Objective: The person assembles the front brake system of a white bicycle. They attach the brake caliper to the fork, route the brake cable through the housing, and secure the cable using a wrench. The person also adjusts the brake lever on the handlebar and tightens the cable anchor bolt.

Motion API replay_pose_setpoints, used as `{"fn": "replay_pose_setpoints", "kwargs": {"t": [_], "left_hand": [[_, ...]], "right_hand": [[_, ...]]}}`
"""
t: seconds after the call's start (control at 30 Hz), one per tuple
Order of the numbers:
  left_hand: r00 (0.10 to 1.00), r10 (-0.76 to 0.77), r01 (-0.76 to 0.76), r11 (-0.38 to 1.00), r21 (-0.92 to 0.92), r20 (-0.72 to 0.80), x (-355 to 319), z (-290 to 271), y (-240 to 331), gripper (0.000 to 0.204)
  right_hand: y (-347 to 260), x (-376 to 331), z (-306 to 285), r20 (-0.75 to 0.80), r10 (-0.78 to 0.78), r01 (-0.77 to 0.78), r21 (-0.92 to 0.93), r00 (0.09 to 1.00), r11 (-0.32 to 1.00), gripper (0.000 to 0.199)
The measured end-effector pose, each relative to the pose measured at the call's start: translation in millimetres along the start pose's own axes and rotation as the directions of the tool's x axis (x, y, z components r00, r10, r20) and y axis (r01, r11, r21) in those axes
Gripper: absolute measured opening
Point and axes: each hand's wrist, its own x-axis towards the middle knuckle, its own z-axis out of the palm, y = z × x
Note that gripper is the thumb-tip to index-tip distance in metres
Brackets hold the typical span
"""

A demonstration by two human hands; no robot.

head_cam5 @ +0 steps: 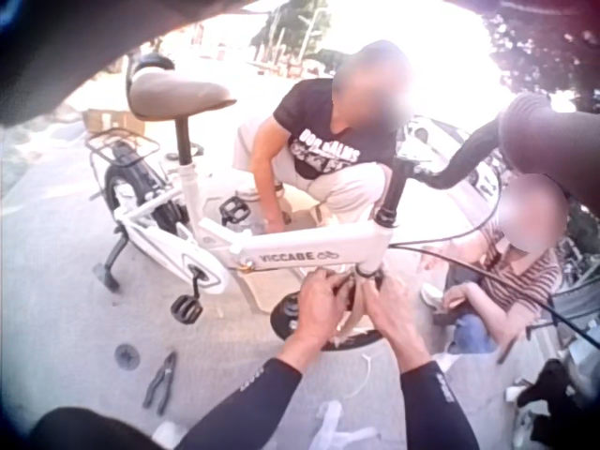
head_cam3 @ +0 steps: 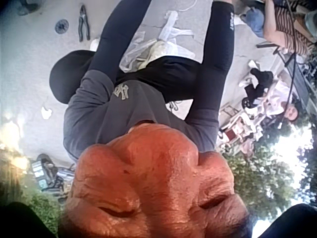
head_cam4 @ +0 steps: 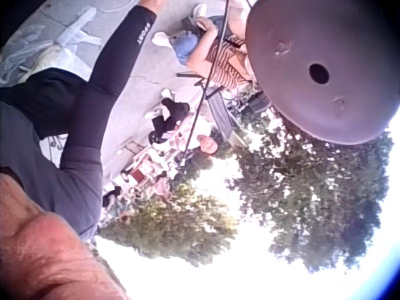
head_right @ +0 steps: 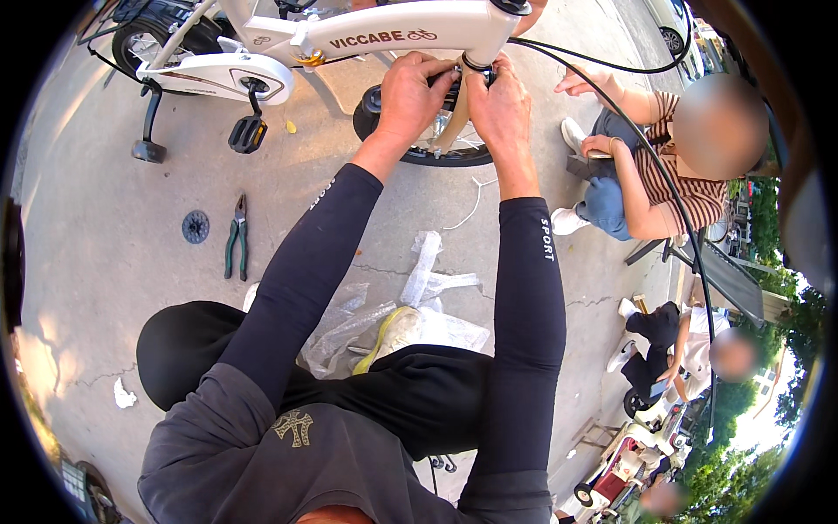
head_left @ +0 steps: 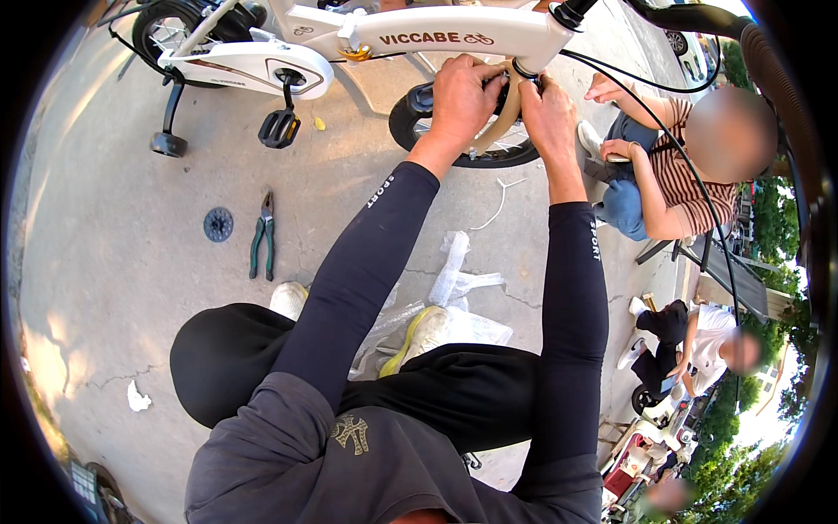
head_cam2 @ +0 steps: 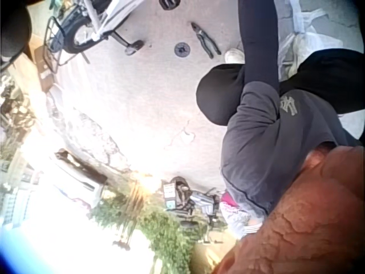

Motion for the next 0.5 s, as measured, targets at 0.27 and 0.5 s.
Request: {"fn": "replay_pose_setpoints", "kwargs": {"t": [0.27,0.5], "left_hand": [[0.998,0.063,-0.065,0.995,0.078,0.026,2,-2,-2,0.015],[0.992,-0.033,0.027,0.998,0.056,0.118,7,-9,0,0.019]], "right_hand": [[17,8,-14,0.217,0.034,-0.1,0.302,0.976,0.948,0.044],[23,8,-9,0.168,0.08,-0.126,0.283,0.983,0.951,0.04]]}}
